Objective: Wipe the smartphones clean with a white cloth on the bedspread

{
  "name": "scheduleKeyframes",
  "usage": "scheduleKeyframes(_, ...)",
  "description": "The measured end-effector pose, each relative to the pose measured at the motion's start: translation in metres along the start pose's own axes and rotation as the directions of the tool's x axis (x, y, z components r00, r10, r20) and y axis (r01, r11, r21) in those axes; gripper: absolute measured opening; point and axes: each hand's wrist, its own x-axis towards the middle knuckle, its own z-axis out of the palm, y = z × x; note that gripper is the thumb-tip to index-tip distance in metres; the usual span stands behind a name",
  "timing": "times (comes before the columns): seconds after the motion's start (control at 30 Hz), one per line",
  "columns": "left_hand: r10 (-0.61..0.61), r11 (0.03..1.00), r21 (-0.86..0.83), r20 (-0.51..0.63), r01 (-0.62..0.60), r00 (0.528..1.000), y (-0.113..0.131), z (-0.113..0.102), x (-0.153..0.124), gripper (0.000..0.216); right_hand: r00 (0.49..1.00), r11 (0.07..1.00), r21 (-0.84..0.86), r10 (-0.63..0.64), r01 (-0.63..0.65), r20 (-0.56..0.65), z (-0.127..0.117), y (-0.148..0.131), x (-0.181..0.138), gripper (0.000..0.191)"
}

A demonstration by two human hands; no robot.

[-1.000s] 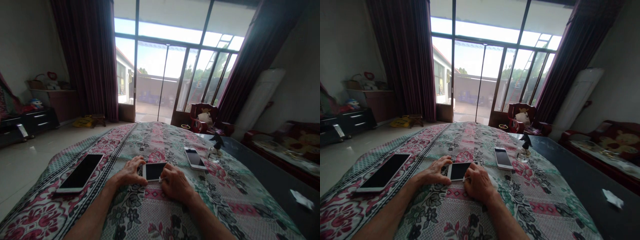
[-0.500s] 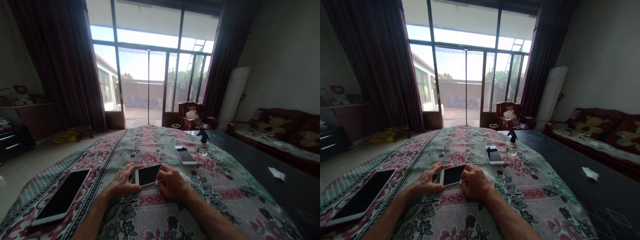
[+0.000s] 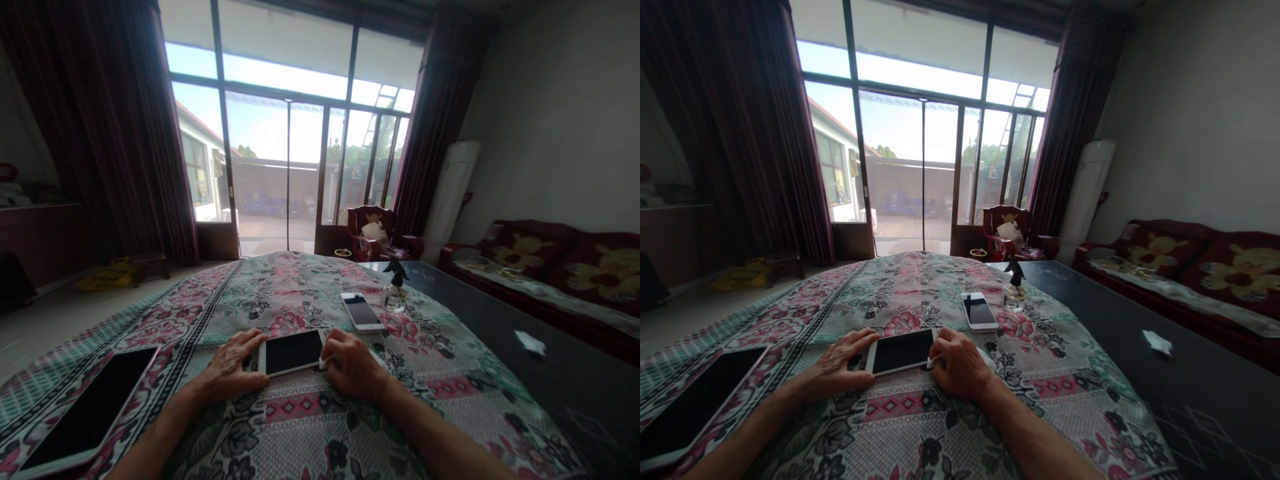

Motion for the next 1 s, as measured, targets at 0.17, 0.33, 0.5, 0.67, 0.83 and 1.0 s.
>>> scheduleKeyframes(0.17, 0.005, 1.0, 0.008, -0.04, -0.004, 0.999, 0.001, 0.002, 0.002, 0.075, 0.999, 1.0, -0.007, 0.012, -0.012, -0.03, 0.001, -0.002, 0.001, 0.025)
scheduleKeyframes(0.33, 0.014, 1.0, 0.001, -0.053, -0.014, 0.998, 0.004, 0.0, 0.004, 0.075, 0.999, 0.999, 0.022, -0.04, 0.041, -0.037, -0.001, -0.004, 0.0, 0.026)
scheduleKeyframes(0.5, 0.008, 1.0, 0.003, -0.049, -0.008, 0.999, 0.004, 0.0, 0.004, 0.075, 0.995, 0.995, -0.003, -0.1, 0.1, 0.02, 0.002, -0.005, 0.003, 0.024)
scheduleKeyframes(0.67, 0.045, 0.999, -0.002, -0.071, -0.045, 0.996, 0.0, 0.003, 0.005, 0.074, 0.997, 0.996, -0.067, -0.046, 0.05, 0.062, -0.003, 0.0, 0.006, 0.019)
scheduleKeyframes(0.83, 0.042, 0.999, 0.004, -0.063, -0.042, 0.997, -0.001, 0.002, 0.005, 0.074, 0.999, 0.994, -0.098, 0.04, -0.04, 0.003, -0.015, 0.011, 0.002, 0.017)
scheduleKeyframes(1.0, 0.045, 0.999, 0.001, -0.068, -0.045, 0.997, 0.0, 0.002, 0.005, 0.073, 0.998, 0.998, -0.01, -0.068, 0.068, -0.01, -0.007, -0.002, 0.004, 0.02)
